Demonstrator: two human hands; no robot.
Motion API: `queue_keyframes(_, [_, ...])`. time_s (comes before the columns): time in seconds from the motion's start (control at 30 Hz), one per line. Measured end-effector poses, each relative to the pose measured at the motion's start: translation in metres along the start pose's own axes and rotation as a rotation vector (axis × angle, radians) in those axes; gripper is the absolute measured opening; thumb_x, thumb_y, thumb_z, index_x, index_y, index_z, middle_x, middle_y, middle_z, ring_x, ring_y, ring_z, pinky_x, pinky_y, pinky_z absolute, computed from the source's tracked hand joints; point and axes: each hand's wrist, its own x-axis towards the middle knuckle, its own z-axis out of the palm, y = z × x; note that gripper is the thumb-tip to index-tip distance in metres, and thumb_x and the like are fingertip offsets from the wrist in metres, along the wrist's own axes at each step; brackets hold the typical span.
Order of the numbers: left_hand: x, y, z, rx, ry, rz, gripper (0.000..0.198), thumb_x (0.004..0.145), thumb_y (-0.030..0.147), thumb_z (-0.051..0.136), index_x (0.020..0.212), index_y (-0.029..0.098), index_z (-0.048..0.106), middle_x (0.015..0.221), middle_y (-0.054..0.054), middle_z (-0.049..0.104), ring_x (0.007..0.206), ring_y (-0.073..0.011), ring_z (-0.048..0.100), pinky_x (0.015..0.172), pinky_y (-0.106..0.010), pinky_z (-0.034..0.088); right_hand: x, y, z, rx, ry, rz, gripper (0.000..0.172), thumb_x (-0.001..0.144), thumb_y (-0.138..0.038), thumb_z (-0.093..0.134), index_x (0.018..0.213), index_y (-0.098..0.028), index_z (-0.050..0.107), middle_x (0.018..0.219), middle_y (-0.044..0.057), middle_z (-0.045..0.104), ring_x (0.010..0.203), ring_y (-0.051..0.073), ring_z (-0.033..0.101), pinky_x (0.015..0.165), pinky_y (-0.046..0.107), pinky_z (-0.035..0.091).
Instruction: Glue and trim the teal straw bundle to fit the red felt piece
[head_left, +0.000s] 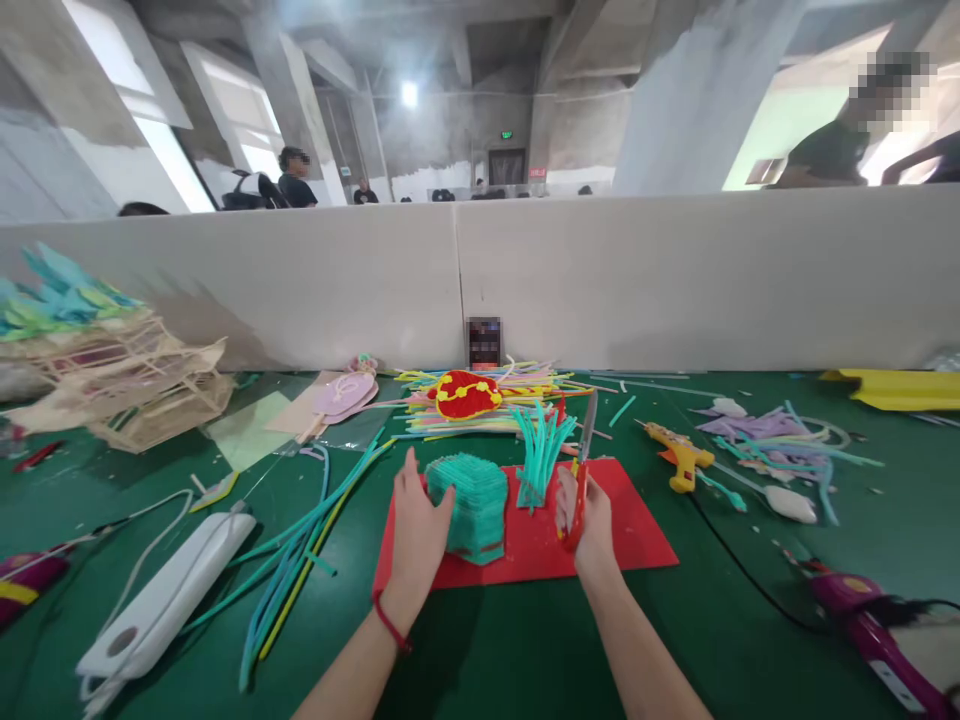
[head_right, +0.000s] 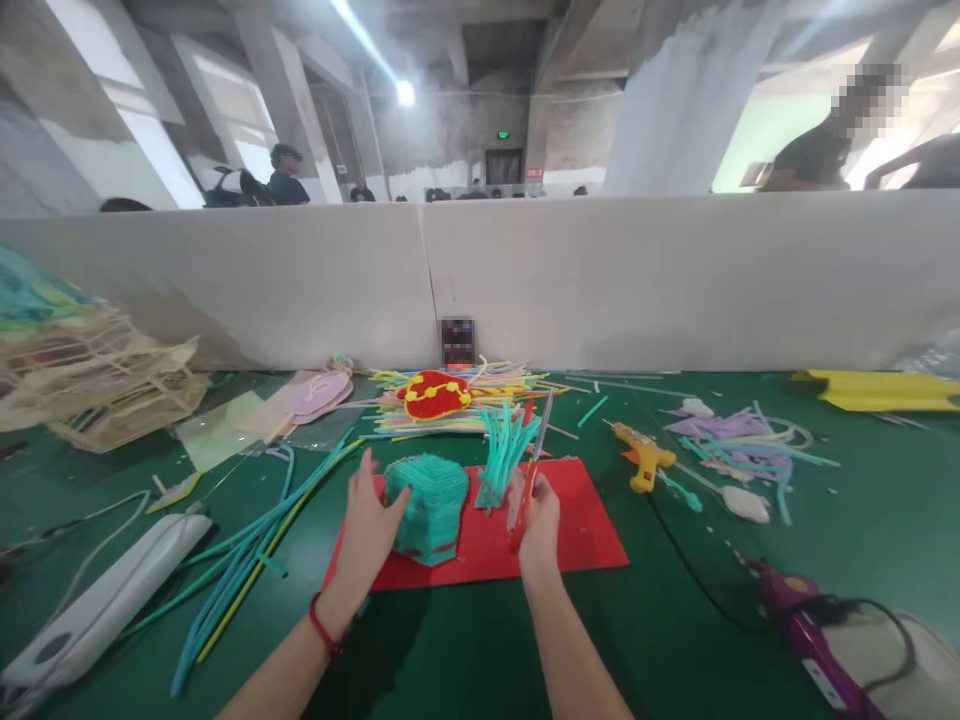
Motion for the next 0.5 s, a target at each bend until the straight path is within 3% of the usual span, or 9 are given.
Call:
queue_keyframes(0.07, [-0.005, 0.005, 0.000, 0.124, 0.047, 0.191, 0.050, 0.082, 0.025, 0.055, 0.130, 0.014, 0.045, 0.133, -0.017, 0.045, 0.125, -0.0312, 0.042, 0.102, -0.050, 0.037, 0.002, 0.001, -0.002, 0.029, 0.045, 0.005, 0.037, 0.061, -0.042, 0.071, 0.063, -0.023, 0.039, 0.038, -0.013, 0.035, 0.029, 0.005, 0.031, 0.028, 0.016, 0.025])
queue_keyframes(0.1, [-0.007, 0.010, 0.001, 0.160, -0.025, 0.271, 0.038, 0.084, 0.023, 0.053, 0.122, 0.016, 0.053, 0.127, -0.015, 0.050, 0.120, -0.0295, 0.047, 0.100, -0.048, 0.040, 0.003, 0.002, -0.002, 0.044, 0.070, 0.010, 0.036, 0.060, -0.039, 0.071, 0.063, -0.023, 0.039, 0.038, -0.013, 0.035, 0.029, 0.004, 0.031, 0.028, 0.016, 0.026])
queue_keyframes(0.17, [-0.011, 0.021, 0.009, 0.187, -0.299, 0.378, 0.024, 0.086, 0.018, 0.051, 0.107, 0.019, 0.062, 0.110, -0.009, 0.060, 0.104, -0.0241, 0.057, 0.095, -0.043, 0.045, 0.005, 0.003, -0.003, 0.066, 0.097, 0.022, 0.033, 0.062, -0.038, 0.069, 0.062, -0.023, 0.040, 0.037, -0.013, 0.035, 0.028, 0.004, 0.031, 0.028, 0.016, 0.025])
queue_keyframes(0.23, [-0.013, 0.034, 0.021, 0.215, -0.534, 0.446, 0.022, 0.085, 0.016, 0.053, 0.105, 0.019, 0.063, 0.107, -0.008, 0.062, 0.101, -0.0224, 0.058, 0.092, -0.038, 0.046, 0.007, 0.003, -0.003, 0.083, 0.119, 0.029, 0.031, 0.063, -0.039, 0.067, 0.062, -0.022, 0.041, 0.036, -0.013, 0.035, 0.027, 0.005, 0.030, 0.027, 0.016, 0.024])
queue_keyframes(0.3, [-0.013, 0.047, 0.037, 0.247, -0.601, 0.453, 0.029, 0.084, 0.019, 0.058, 0.113, 0.018, 0.059, 0.111, -0.009, 0.060, 0.104, -0.0225, 0.056, 0.093, -0.035, 0.045, 0.009, 0.003, -0.003, 0.094, 0.133, 0.027, 0.031, 0.062, -0.039, 0.067, 0.061, -0.022, 0.041, 0.035, -0.013, 0.034, 0.026, 0.005, 0.029, 0.026, 0.017, 0.023])
queue_keyframes(0.37, [-0.012, 0.059, 0.052, 0.307, -0.594, 0.415, 0.039, 0.084, 0.027, 0.059, 0.122, 0.018, 0.054, 0.112, -0.011, 0.057, 0.104, -0.0241, 0.056, 0.089, -0.034, 0.046, 0.010, 0.003, -0.004, 0.098, 0.139, 0.015, 0.034, 0.062, -0.040, 0.069, 0.060, -0.022, 0.041, 0.035, -0.013, 0.035, 0.026, 0.005, 0.029, 0.026, 0.017, 0.024])
queue_keyframes(0.5, [-0.012, 0.081, 0.074, 0.471, -0.627, 0.309, 0.042, 0.082, 0.028, 0.061, 0.121, 0.017, 0.054, 0.115, -0.014, 0.052, 0.104, -0.0294, 0.055, 0.084, -0.038, 0.047, 0.011, 0.002, -0.006, 0.081, 0.157, -0.003, 0.038, 0.062, -0.042, 0.072, 0.059, -0.022, 0.040, 0.035, -0.012, 0.036, 0.027, 0.004, 0.030, 0.027, 0.017, 0.025])
